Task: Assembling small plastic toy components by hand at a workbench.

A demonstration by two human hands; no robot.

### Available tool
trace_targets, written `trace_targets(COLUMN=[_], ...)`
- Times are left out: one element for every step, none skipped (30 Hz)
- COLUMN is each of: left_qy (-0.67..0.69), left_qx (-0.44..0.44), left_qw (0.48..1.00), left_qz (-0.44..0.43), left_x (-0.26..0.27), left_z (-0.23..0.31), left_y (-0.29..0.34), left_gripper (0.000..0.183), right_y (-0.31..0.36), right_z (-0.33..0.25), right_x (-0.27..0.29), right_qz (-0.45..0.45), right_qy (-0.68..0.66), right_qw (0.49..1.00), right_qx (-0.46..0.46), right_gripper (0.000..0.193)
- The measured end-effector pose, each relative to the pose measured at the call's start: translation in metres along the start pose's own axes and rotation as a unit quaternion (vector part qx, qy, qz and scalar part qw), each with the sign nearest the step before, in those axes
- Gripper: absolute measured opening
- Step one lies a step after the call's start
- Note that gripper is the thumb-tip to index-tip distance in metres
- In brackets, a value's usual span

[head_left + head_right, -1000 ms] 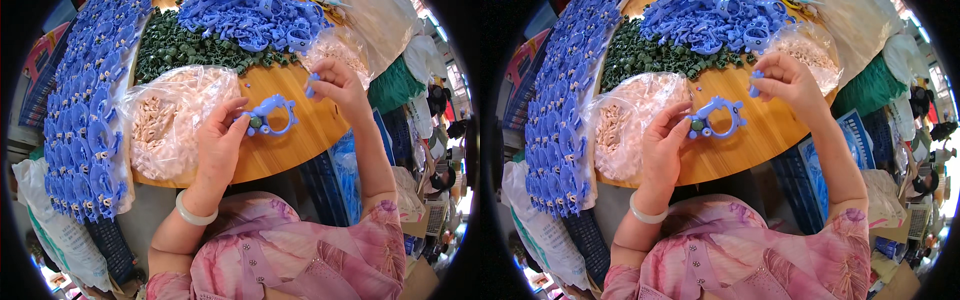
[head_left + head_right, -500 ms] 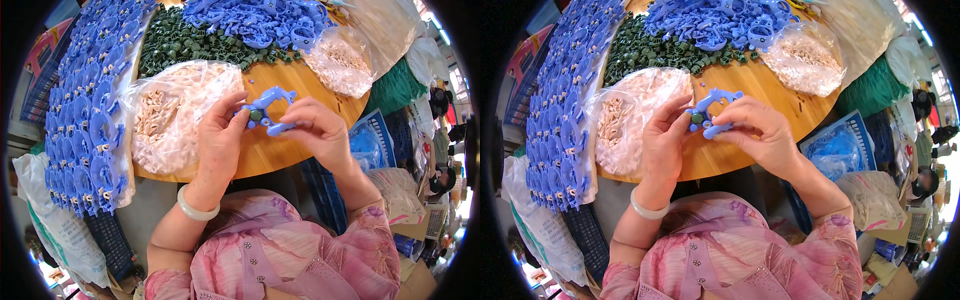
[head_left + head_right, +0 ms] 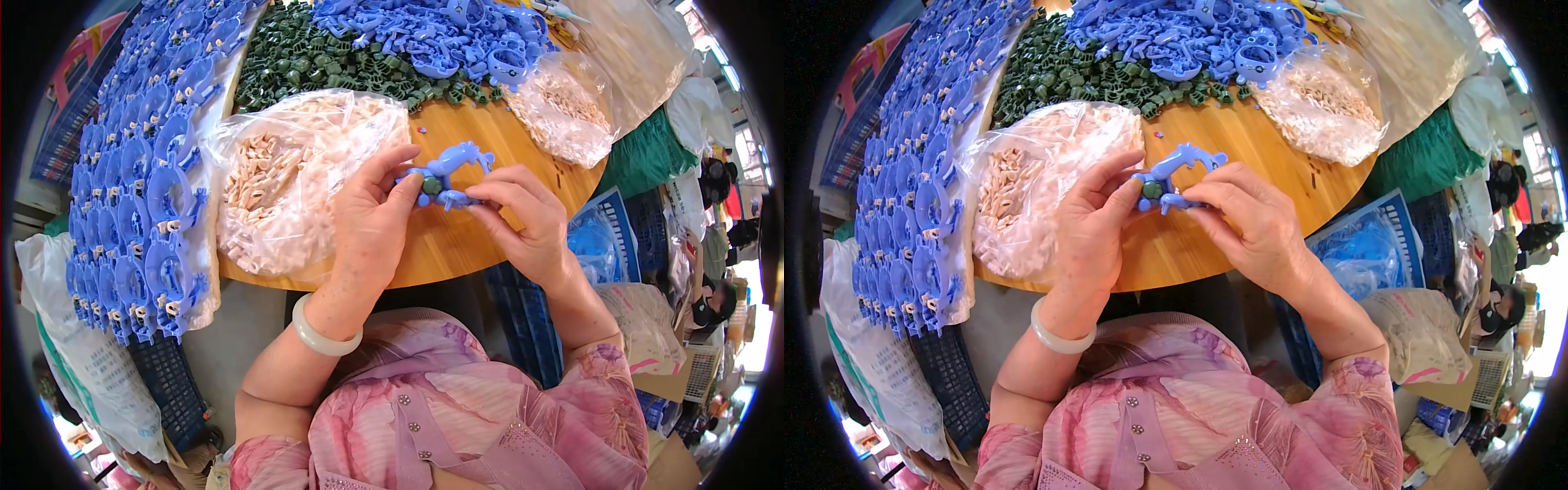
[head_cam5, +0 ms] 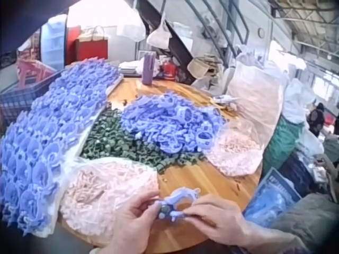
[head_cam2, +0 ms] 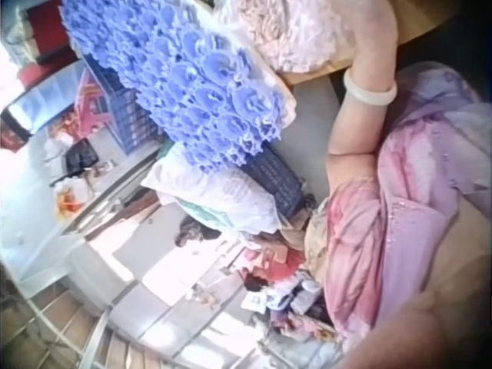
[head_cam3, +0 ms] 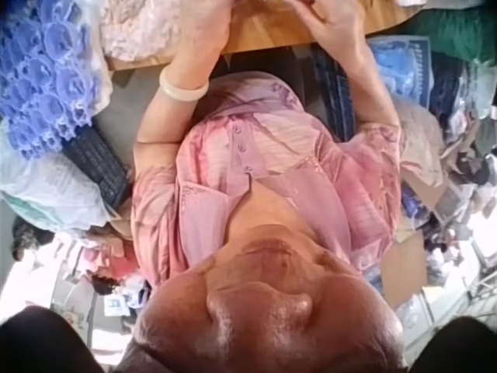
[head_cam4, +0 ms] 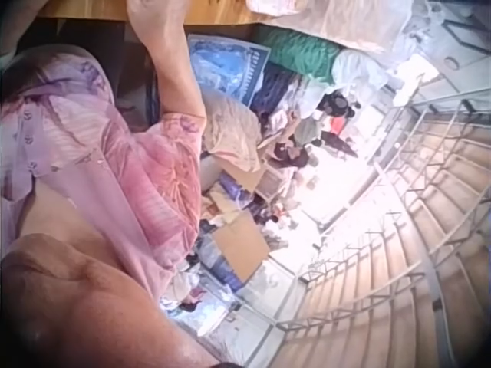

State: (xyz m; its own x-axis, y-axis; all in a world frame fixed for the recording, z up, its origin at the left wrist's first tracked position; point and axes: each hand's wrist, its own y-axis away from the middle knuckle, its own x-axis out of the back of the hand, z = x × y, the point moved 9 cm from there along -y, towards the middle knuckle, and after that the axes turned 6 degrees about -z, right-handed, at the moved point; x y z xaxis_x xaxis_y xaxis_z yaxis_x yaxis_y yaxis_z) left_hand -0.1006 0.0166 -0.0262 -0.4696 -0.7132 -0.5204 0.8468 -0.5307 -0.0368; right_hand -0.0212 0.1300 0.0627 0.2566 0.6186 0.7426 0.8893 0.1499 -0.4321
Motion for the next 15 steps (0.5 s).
trace_targets(left_qy=[0.0, 0.0, 0.0, 0.002, 0.004, 0.004, 0.0, -0.005, -0.005, -0.007, -0.009, -0.009, -0.007, -0.006, -0.006], left_qx=[-0.002, -0.004, -0.004, -0.003, -0.001, -0.001, -0.003, -0.005, -0.005, -0.002, 0.0, 0.0, 0.0, 0.0, 0.0], left_qw=[1.0, 1.0, 1.0, 1.0, 1.0, 1.0, 1.0, 1.0, 1.0, 1.0, 1.0, 1.0, 1.0, 1.0, 1.0], left_qz=[0.002, 0.005, 0.005, 0.009, 0.014, 0.014, 0.012, 0.009, 0.009, 0.014, 0.018, 0.018, 0.018, 0.019, 0.018], left_x=[0.0, 0.0, -0.001, 0.0, 0.0, 0.001, 0.001, 0.001, 0.0, -0.001, 0.0, 0.0, 0.0, 0.0, 0.0], left_z=[0.0, 0.0, 0.0, 0.0, 0.0, -0.001, 0.0, 0.0, 0.001, 0.001, 0.001, 0.001, 0.001, 0.0, 0.0], left_y=[0.0, 0.0, 0.0, 0.0, 0.001, 0.001, 0.0, 0.0, 0.0, 0.001, 0.001, 0.0, 0.0, 0.0, 0.0], left_gripper=[0.028, 0.028, 0.028, 0.028, 0.028, 0.028, 0.028, 0.028, 0.028, 0.028, 0.028, 0.028, 0.027, 0.027, 0.027], right_y=[-0.001, -0.001, -0.002, -0.002, -0.003, -0.003, -0.003, -0.003, -0.001, 0.0, 0.001, 0.002, 0.002, 0.001, 0.0], right_z=[-0.001, 0.0, -0.005, -0.01, -0.009, -0.012, -0.014, -0.013, -0.012, -0.011, -0.011, -0.008, -0.005, -0.006, -0.004], right_x=[0.0, -0.001, -0.002, -0.004, -0.004, -0.004, -0.004, -0.005, -0.003, 0.001, 0.002, 0.004, 0.006, 0.007, 0.007], right_qz=[0.001, 0.001, -0.001, -0.004, -0.004, 0.001, 0.006, 0.005, 0.027, 0.049, 0.049, 0.051, 0.053, 0.053, 0.045], right_qy=[0.014, 0.014, 0.044, 0.074, 0.073, 0.086, 0.099, 0.098, 0.071, 0.043, 0.043, 0.028, 0.013, 0.013, 0.013], right_qw=[1.0, 1.0, 0.999, 0.996, 0.996, 0.994, 0.992, 0.992, 0.994, 0.995, 0.995, 0.997, 0.998, 0.998, 0.999], right_qx=[-0.001, 0.0, 0.028, 0.056, 0.056, 0.068, 0.079, 0.079, 0.078, 0.078, 0.077, 0.056, 0.034, 0.034, 0.021], right_gripper=[0.023, 0.023, 0.024, 0.024, 0.024, 0.026, 0.027, 0.027, 0.026, 0.026, 0.026, 0.026, 0.025, 0.025, 0.025])
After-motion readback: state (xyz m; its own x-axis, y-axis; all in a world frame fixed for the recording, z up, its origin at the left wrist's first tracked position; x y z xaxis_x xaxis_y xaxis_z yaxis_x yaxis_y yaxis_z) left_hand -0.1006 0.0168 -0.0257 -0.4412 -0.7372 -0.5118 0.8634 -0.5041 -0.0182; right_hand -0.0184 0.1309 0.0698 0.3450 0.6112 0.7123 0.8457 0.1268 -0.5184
